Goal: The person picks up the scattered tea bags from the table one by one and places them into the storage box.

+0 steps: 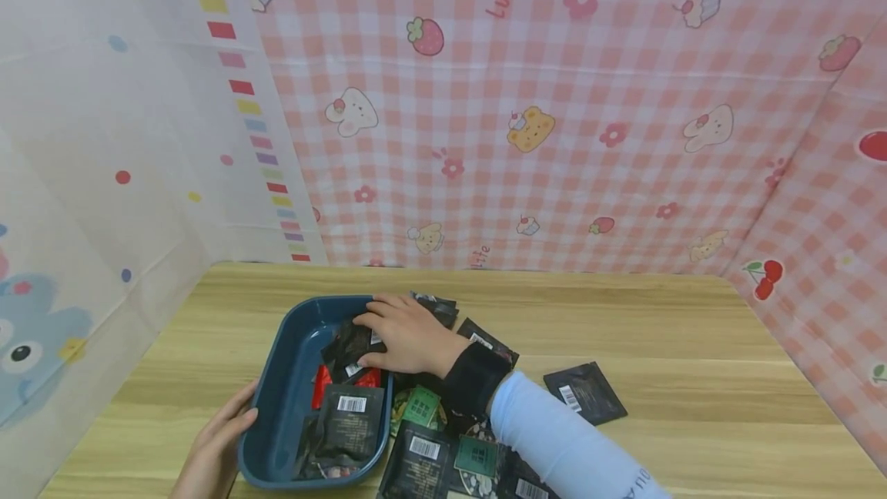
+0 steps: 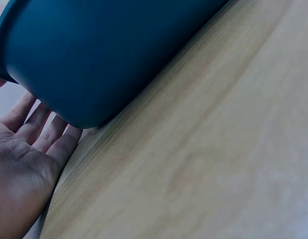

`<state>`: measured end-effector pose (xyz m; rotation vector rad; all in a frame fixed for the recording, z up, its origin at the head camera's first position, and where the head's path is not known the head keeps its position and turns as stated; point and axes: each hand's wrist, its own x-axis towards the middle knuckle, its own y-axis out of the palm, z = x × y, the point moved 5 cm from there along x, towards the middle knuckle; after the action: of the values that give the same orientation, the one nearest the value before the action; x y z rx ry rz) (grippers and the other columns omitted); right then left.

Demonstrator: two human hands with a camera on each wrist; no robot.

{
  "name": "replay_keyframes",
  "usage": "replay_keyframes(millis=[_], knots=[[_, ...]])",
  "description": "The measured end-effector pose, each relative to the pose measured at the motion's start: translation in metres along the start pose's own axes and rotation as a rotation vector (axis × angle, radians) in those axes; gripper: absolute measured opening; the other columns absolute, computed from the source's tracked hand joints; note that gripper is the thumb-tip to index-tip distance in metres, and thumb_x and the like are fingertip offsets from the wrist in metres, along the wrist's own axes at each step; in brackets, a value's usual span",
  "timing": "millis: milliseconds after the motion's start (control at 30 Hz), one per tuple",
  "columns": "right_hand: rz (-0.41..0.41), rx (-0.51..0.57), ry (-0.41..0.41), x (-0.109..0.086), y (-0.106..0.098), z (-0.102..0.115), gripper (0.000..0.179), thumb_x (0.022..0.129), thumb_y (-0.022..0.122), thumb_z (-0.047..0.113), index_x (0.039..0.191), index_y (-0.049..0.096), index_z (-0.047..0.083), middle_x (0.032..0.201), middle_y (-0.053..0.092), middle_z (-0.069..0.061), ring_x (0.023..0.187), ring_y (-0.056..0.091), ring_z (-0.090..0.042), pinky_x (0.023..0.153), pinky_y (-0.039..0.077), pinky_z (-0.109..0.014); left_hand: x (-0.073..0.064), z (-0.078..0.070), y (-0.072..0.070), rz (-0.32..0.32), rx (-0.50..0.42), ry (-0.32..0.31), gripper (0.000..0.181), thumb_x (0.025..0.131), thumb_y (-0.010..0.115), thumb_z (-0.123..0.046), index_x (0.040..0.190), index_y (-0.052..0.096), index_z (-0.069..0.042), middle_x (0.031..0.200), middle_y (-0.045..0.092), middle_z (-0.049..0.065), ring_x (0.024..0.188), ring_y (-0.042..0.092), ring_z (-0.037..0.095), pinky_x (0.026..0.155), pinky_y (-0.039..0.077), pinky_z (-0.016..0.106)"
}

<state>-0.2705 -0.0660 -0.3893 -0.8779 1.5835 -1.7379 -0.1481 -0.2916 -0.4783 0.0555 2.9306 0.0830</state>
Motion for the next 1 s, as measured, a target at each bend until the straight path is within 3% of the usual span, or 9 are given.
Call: replay_keyframes(millis=[167, 300, 367, 433, 500, 600, 733, 900, 1000], knots=[[-0.040, 0.061, -0.019, -0.013, -0.009, 0.003, 0.063, 0.088, 0.050, 0.057, 0.141, 0.043, 0.022, 0.151, 0.040, -0.009, 0.142, 0.022, -0.025, 0.117, 0.025, -0.048, 0.000, 0.001, -0.001, 0.009, -0.044, 0.052, 0.049, 0.103, 0.032, -0.023, 0.149, 0.019, -0.012, 0.116, 0.054, -0.035, 0.106, 0.053, -0.008, 0.082, 0.048, 0.015], [-0.065, 0.111, -0.033, -0.033, -0.022, 0.008, 0.063, 0.089, 0.051, 0.053, 0.142, 0.040, 0.021, 0.152, 0.036, -0.010, 0.143, 0.021, -0.025, 0.117, 0.025, -0.047, 0.001, 0.003, -0.003, 0.005, -0.069, 0.052, 0.033, 0.102, 0.033, -0.022, 0.135, 0.035, -0.030, 0.115, 0.055, -0.034, 0.105, 0.053, -0.008, 0.081, 0.048, 0.015], [-0.087, 0.127, -0.026, -0.045, -0.029, 0.010, 0.060, 0.089, 0.052, 0.051, 0.140, 0.043, 0.019, 0.150, 0.040, -0.010, 0.140, 0.027, -0.024, 0.116, 0.028, -0.045, 0.001, 0.004, -0.003, 0.007, -0.084, 0.048, 0.030, 0.102, 0.034, -0.022, 0.130, 0.038, -0.033, 0.115, 0.056, -0.034, 0.105, 0.054, -0.007, 0.081, 0.048, 0.015], [-0.111, 0.128, -0.012, -0.058, -0.034, 0.013, 0.050, 0.091, 0.053, 0.046, 0.132, 0.052, 0.018, 0.138, 0.052, -0.008, 0.126, 0.045, -0.020, 0.108, 0.039, -0.039, 0.001, 0.005, -0.003, 0.010, -0.091, 0.042, 0.028, 0.102, 0.034, -0.022, 0.126, 0.040, -0.036, 0.114, 0.056, -0.034, 0.105, 0.054, -0.007, 0.081, 0.048, 0.015], [-0.128, 0.121, 0.013, -0.070, -0.038, 0.017, 0.036, 0.091, 0.054, 0.041, 0.118, 0.060, 0.018, 0.118, 0.062, -0.003, 0.102, 0.056, -0.013, 0.092, 0.048, -0.030, 0.001, 0.005, -0.003, 0.016, -0.090, 0.042, 0.032, 0.102, 0.034, -0.022, 0.132, 0.038, -0.033, 0.114, 0.056, -0.035, 0.105, 0.054, -0.008, 0.081, 0.048, 0.015], [-0.091, 0.111, 0.074, -0.085, -0.036, 0.019, 0.017, 0.090, 0.058, 0.036, 0.097, 0.062, 0.021, 0.090, 0.062, 0.003, 0.070, 0.050, -0.006, 0.066, 0.045, -0.023, 0.001, 0.002, -0.003, 0.016, -0.067, 0.021, 0.048, 0.102, 0.033, -0.025, 0.148, 0.020, -0.021, 0.113, 0.053, -0.037, 0.104, 0.053, -0.010, 0.080, 0.048, 0.015], [0.065, 0.155, 0.179, -0.103, -0.027, 0.019, 0.026, 0.080, 0.069, 0.038, 0.095, 0.063, 0.018, 0.076, 0.060, 0.006, 0.059, 0.048, -0.005, 0.055, 0.042, -0.022, 0.002, 0.001, -0.002, 0.014, -0.047, 0.003, 0.064, 0.103, 0.032, -0.026, 0.150, -0.001, 0.002, 0.113, 0.051, -0.038, 0.104, 0.051, -0.012, 0.080, 0.047, 0.014], [0.216, 0.206, 0.277, -0.115, -0.007, 0.024, 0.055, 0.068, 0.074, 0.051, 0.106, 0.061, 0.014, 0.083, 0.068, 0.003, 0.069, 0.057, -0.008, 0.057, 0.048, -0.028, 0.003, 0.003, -0.002, 0.003, -0.038, 0.001, 0.064, 0.102, 0.033, -0.027, 0.150, 0.001, 0.002, 0.112, 0.050, -0.039, 0.104, 0.050, -0.014, 0.080, 0.046, 0.013], [0.229, 0.173, 0.320, -0.116, 0.005, 0.029, 0.076, 0.062, 0.072, 0.061, 0.115, 0.057, 0.008, 0.100, 0.071, -0.005, 0.086, 0.062, -0.015, 0.067, 0.054, -0.037, 0.004, 0.005, -0.003, -0.007, -0.035, -0.009, 0.065, 0.102, 0.034, -0.027, 0.150, 0.001, 0.001, 0.111, 0.049, -0.040, 0.103, 0.050, -0.015, 0.080, 0.046, 0.013]])
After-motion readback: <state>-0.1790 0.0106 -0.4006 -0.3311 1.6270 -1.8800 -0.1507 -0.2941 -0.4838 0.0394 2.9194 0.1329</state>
